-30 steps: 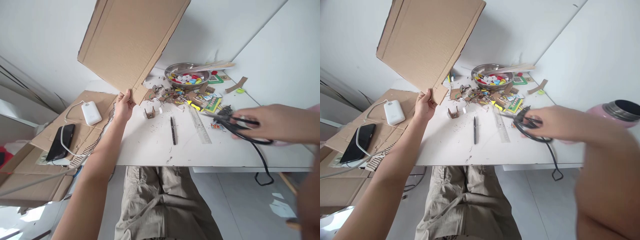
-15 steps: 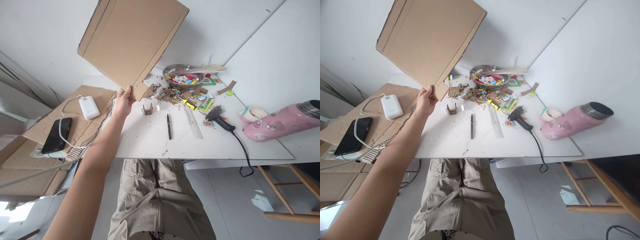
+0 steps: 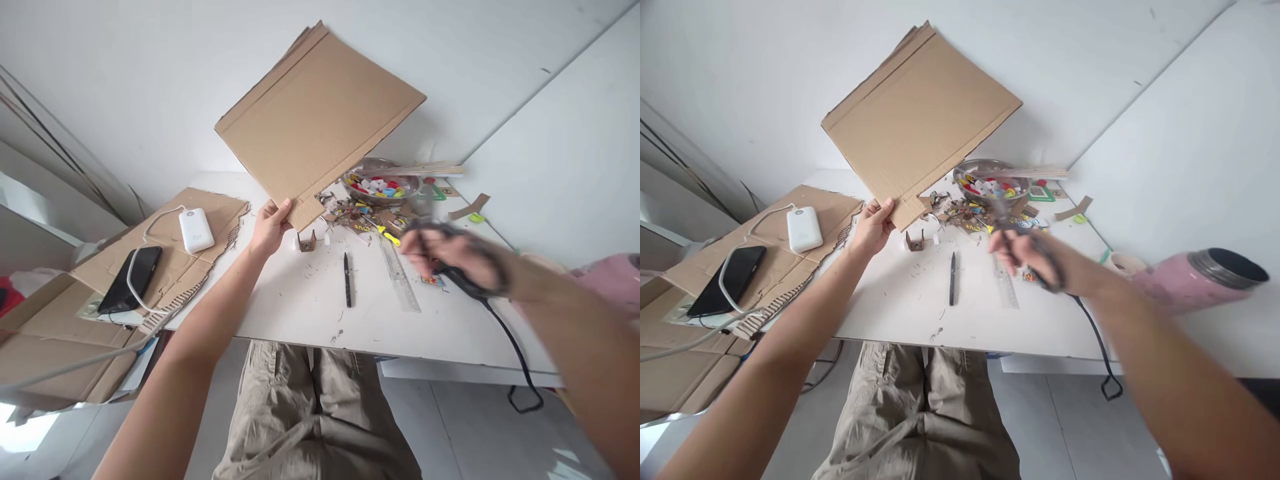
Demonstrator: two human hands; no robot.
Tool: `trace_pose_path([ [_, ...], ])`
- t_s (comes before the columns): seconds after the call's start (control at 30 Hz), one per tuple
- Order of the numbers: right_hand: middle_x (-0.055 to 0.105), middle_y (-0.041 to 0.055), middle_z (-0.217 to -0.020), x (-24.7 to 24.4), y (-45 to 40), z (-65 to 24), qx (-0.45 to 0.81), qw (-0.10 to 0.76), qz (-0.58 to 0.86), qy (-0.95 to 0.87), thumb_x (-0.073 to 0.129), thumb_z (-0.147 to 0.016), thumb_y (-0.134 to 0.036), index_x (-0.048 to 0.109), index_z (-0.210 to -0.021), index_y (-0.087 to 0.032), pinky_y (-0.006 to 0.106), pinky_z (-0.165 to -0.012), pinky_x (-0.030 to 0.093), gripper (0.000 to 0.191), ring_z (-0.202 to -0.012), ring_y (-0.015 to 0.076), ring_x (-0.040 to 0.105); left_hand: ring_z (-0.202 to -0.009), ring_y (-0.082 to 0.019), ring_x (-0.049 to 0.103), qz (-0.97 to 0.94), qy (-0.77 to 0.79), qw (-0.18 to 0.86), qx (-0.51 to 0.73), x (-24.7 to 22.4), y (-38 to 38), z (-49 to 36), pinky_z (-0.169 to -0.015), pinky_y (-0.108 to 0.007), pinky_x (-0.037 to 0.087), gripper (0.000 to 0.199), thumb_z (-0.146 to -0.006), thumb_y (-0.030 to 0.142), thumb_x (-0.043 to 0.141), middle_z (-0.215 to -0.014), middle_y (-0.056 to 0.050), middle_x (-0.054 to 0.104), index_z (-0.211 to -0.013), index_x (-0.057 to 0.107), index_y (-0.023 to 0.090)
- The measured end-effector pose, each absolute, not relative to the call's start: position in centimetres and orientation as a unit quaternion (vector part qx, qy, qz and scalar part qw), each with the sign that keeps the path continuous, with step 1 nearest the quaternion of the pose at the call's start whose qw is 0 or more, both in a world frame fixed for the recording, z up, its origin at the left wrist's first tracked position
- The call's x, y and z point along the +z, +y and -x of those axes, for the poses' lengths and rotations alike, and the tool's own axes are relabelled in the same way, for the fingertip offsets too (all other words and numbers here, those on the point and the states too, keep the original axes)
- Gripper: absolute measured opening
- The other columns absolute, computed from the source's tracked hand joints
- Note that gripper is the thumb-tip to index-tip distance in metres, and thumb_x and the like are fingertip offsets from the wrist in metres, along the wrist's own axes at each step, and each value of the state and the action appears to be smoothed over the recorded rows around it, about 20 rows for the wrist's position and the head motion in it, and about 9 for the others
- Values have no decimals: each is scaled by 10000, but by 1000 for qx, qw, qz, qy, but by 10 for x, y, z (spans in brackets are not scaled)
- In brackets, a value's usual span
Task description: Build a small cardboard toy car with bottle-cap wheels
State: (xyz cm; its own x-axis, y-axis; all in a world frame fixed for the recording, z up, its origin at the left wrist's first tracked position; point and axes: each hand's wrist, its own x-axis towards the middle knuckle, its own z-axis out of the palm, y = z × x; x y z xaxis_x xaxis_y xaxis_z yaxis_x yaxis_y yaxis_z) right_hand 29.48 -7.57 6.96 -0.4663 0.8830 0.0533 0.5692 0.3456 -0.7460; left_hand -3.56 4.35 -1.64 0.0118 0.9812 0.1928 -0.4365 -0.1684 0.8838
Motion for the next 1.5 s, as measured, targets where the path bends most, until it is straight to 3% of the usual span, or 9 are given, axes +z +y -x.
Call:
trace_pose_path([
  [0.07,596,15,-724,69,-61,-263,405,169,422,-793,396,-867,-1057,696,-1070,-217,392,-672,496,914,-671,202,581,-831,-204,840,-435,308,559,635,-15,41,36,-731,-275,698,470,-703,491,1020,-803,13,816,-864,661,235],
  [0.13,555,-10,-676,66,-45,-236,427,132,423,-789,420,-754,-1128,630,-959,-230,374,-666,440,945,-659,189,531,-826,-200,833,-437,308,550,642,-15,40,38,-708,-266,687,490,-692,509,1024,-813,13,818,-867,657,237],
  [0.23,508,-38,-648,54,-24,-212,437,142,418,-784,394,-665,-1179,587,-898,-245,353,-643,400,982,-624,177,525,-812,-200,822,-446,310,531,650,-15,40,40,-666,-263,677,495,-708,508,1016,-822,4,814,-884,641,238],
  [0.37,472,-51,-630,40,-17,-208,461,158,394,-779,444,-689,-1157,578,-873,-257,346,-616,391,928,-592,170,513,-893,-241,835,-453,308,520,656,-15,38,38,-698,-305,698,525,-704,513,1020,-896,-31,832,-918,631,233],
  [0.53,468,-48,-612,41,-24,-209,475,174,390,-769,623,-803,-979,515,-776,-270,333,-584,373,718,-579,156,450,-1051,-296,841,-462,304,524,648,-14,32,30,-781,-342,714,559,-690,535,1031,-925,-51,832,-947,641,228],
  [0.87,480,-44,-619,40,-30,-211,487,178,393,-760,678,-878,-772,513,-769,-259,313,-590,377,550,-593,148,479,-905,-241,834,-482,301,521,638,-15,23,22,-688,-275,675,635,-630,652,1034,-901,-25,835,-913,651,233],
  [1.1,480,-53,-645,36,-30,-211,482,171,394,-764,633,-855,-924,522,-811,-259,328,-605,372,676,-580,148,472,-1026,-269,835,-480,309,524,631,-15,21,22,-751,-309,701,536,-722,550,1014,-963,-44,836,-950,650,230],
  [1.3,504,-35,-688,32,-31,-213,466,182,387,-774,472,-759,-1112,547,-868,-248,335,-607,398,874,-602,161,518,-979,-250,833,-481,303,520,637,-15,21,22,-735,-293,698,541,-706,559,1023,-921,-27,826,-937,661,229],
  [1.5,500,-33,-683,31,-32,-213,470,179,386,-774,441,-729,-1137,549,-877,-245,333,-603,384,910,-602,164,504,-954,-247,832,-485,300,522,634,-14,20,21,-702,-280,680,569,-684,604,1024,-936,-33,838,-927,669,230],
])
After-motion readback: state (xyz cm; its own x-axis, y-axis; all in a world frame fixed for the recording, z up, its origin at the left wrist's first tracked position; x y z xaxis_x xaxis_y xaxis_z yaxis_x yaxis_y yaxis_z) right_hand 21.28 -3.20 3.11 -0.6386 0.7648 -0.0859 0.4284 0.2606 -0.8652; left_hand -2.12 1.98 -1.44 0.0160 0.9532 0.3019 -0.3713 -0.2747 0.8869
